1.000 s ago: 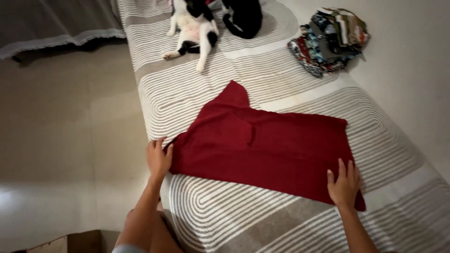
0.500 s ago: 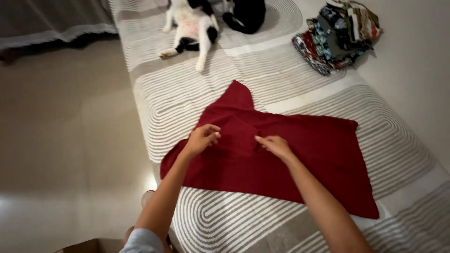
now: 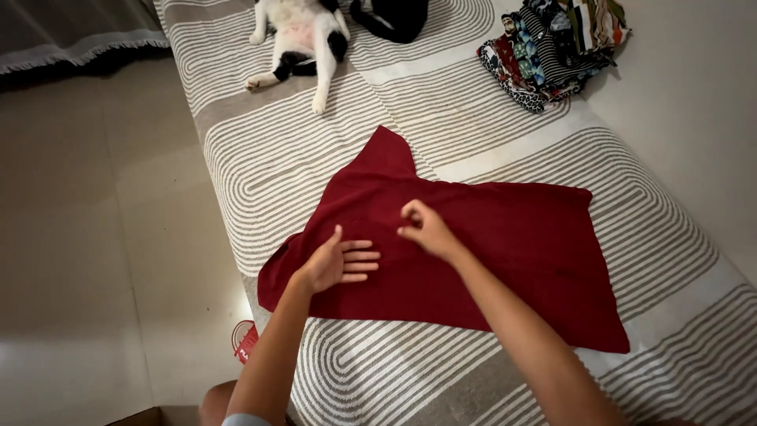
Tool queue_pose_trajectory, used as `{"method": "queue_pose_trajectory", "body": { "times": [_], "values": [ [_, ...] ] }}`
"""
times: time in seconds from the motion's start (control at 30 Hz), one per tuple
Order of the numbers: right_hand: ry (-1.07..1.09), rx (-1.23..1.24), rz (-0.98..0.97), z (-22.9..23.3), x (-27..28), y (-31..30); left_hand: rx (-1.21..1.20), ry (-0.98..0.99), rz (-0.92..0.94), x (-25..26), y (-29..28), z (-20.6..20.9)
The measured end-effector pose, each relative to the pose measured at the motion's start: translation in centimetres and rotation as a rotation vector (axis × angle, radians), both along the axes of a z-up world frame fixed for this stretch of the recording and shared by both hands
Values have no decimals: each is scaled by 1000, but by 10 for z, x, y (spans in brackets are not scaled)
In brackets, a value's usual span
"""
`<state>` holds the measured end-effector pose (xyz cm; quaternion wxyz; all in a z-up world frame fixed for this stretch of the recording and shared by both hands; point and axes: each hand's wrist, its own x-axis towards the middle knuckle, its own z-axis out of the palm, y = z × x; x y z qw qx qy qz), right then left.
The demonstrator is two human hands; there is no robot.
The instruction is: Fold various pieces of clothing and stack them on a bed.
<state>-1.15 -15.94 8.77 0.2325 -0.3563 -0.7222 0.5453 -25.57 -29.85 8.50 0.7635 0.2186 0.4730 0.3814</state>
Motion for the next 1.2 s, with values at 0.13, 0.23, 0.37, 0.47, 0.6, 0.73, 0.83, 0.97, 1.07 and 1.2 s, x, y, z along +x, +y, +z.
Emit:
{"method": "queue_pose_trajectory", "body": {
  "times": [0.13, 0.23, 0.37, 0.47, 0.6, 0.73, 0.83, 0.97, 1.07, 1.2],
  "values": [
    [-179, 366, 219, 51, 4, -72, -29, -189, 62, 1, -20, 6],
    [-294, 503, 360, 40, 21, -105, -73, -221, 178, 8, -27, 8],
    [-244, 634, 270, 21, 40, -121, -61, 86, 236, 20, -23, -7],
    [-293, 404, 39, 33, 40, -126, -31, 390, 253, 41, -19, 6],
    [-313, 214, -89, 32, 38, -121, 90, 1021, 168, 59, -10, 32],
    [-409, 356, -59, 1, 33, -118, 102, 1187, 35, 60, -1, 24],
    [-382, 237, -177, -9, 27, -117, 48, 1190, 101, 53, -5, 2],
    [-256, 101, -407, 4, 18, -125, 78, 1077, 208, 44, -32, -8],
    [-168, 33, -435, 3, 17, -127, 215, 893, 277, 41, -53, -7],
    [61, -370, -472, 5, 26, -133, 538, 826, 238, 38, -75, -19]
  ]
}}
